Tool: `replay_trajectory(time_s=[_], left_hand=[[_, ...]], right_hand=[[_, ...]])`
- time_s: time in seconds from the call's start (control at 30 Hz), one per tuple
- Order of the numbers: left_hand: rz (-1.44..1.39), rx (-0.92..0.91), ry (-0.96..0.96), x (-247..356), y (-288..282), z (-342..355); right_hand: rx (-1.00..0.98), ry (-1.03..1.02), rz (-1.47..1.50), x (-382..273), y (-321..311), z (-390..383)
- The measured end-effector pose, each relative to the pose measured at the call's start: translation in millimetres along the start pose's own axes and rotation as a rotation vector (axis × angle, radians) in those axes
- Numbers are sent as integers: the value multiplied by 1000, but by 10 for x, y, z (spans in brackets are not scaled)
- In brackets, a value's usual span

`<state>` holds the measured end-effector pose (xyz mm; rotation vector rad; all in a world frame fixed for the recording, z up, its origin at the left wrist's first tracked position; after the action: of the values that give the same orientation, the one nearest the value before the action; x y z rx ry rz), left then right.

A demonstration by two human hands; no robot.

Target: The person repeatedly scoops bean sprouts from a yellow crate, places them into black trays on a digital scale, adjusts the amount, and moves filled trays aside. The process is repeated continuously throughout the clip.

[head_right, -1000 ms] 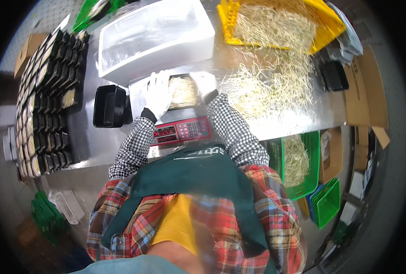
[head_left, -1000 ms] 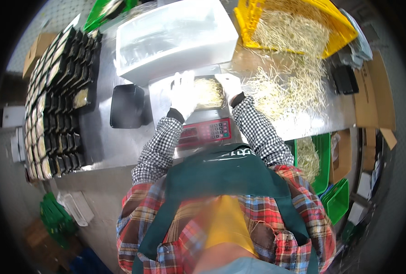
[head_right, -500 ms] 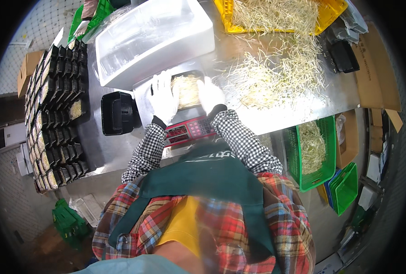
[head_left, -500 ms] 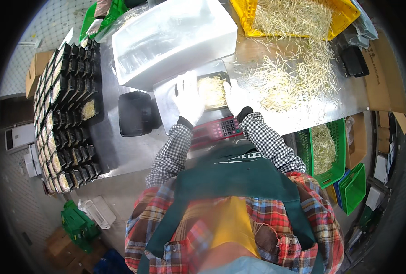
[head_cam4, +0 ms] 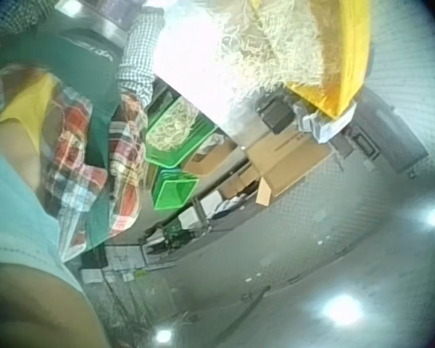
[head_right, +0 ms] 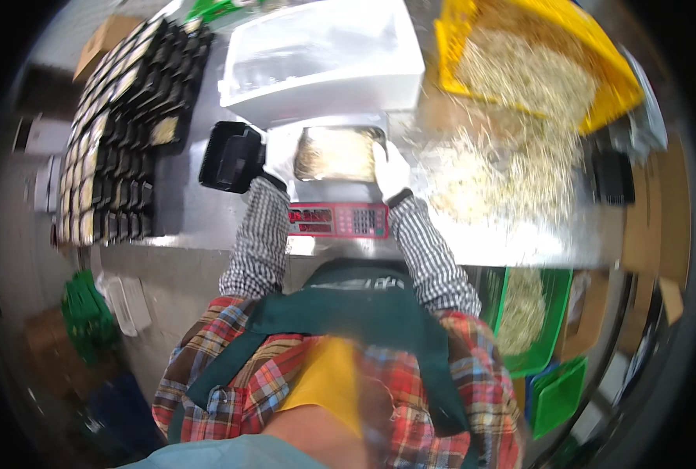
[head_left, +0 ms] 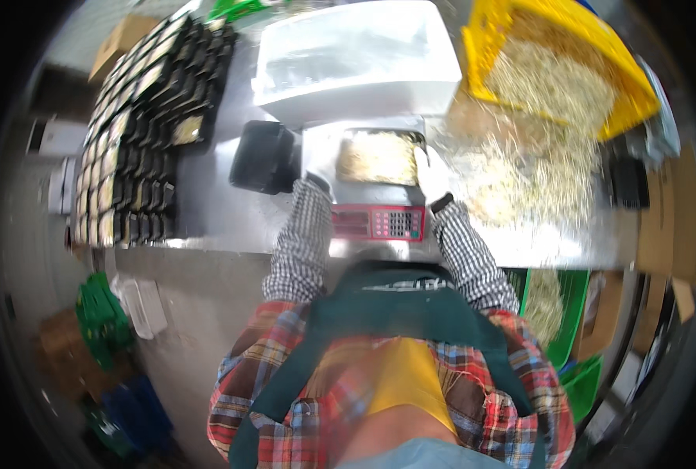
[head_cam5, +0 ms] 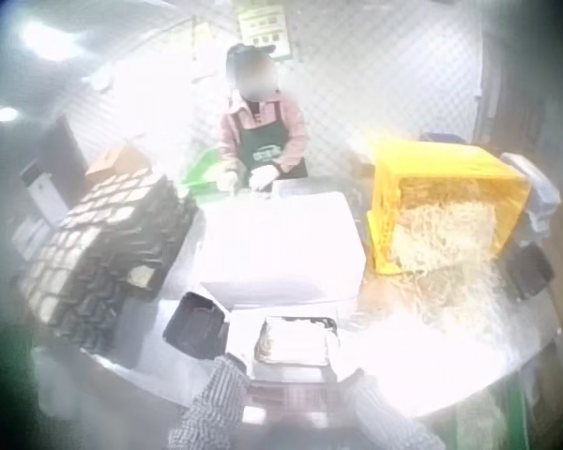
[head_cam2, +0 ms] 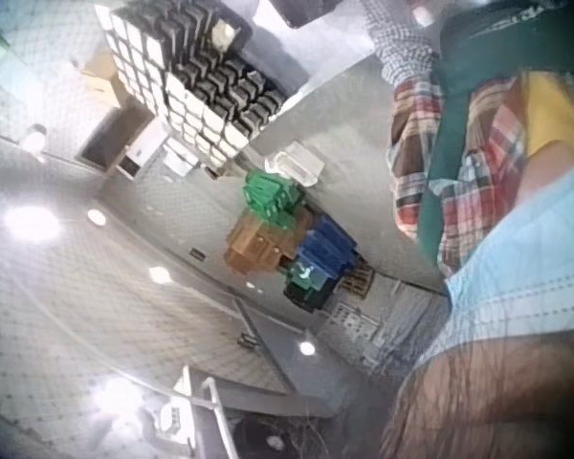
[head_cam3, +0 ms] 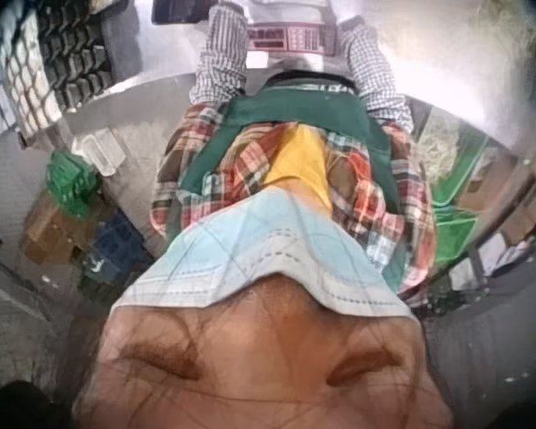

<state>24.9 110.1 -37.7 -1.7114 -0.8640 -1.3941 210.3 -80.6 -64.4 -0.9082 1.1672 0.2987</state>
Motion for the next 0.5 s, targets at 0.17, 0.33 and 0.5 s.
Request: replay_trajectory(time_s=[0.17,0.33,0.5], left_hand=[[-271,88,-437,-118,105,-1142],[-807,325,-346,-191,-87,-1458],[-774,438,-215,460,-1114,-1216]], right_hand=[[89,-48,161,-182,-69,-193],[198,-249,359,-910,110,-488],[-8,-405,432,-2067,750,-377]])
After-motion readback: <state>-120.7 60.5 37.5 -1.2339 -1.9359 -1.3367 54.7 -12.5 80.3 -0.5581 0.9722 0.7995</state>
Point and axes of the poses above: each hand's wrist, its own z-axis towards the middle knuckle, its own y-axis out of the palm, x = y × z, the point moved 5 cm from there along z, towards the middle knuckle, and after that the axes turned 9 degrees about -y, right-handed, at the moved point
